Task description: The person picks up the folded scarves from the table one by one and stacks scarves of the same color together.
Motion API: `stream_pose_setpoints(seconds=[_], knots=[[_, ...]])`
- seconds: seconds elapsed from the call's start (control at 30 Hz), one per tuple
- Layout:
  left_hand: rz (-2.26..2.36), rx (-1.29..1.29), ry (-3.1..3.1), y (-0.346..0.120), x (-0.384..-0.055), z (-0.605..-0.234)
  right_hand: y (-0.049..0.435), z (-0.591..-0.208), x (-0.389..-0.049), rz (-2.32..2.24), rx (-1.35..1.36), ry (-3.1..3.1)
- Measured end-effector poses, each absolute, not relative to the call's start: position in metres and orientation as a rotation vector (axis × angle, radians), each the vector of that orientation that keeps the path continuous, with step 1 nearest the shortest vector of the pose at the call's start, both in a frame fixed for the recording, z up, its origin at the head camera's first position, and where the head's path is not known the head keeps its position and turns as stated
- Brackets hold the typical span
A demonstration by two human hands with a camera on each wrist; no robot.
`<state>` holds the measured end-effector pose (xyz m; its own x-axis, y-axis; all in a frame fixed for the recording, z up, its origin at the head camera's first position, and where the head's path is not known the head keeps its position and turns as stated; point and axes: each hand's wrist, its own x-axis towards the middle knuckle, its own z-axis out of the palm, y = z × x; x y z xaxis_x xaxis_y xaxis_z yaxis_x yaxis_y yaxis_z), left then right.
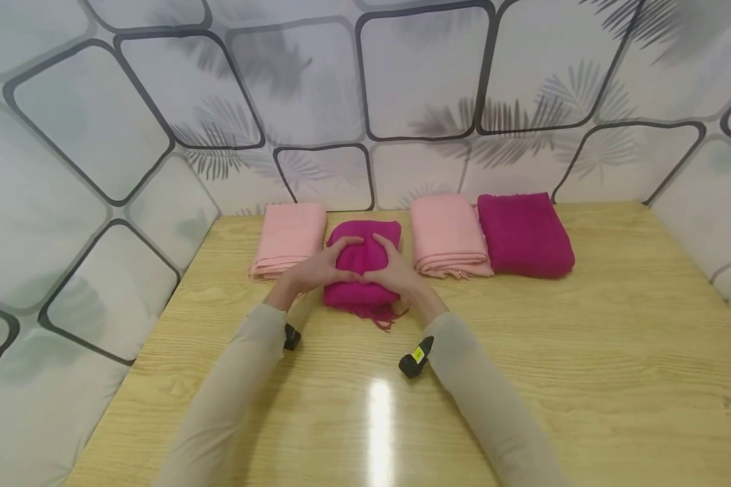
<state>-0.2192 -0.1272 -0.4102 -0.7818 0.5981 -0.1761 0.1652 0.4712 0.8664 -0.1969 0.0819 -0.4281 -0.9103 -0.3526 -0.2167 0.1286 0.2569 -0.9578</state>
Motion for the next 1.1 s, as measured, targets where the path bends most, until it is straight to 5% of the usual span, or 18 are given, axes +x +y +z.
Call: stream_pose_setpoints(seconds=[1.1], knots=[[1.029, 0.773, 2.229, -0.141, -0.157, -0.4, 0.087, -0.427, -0.128, -1.59, -0.337, 2.176]])
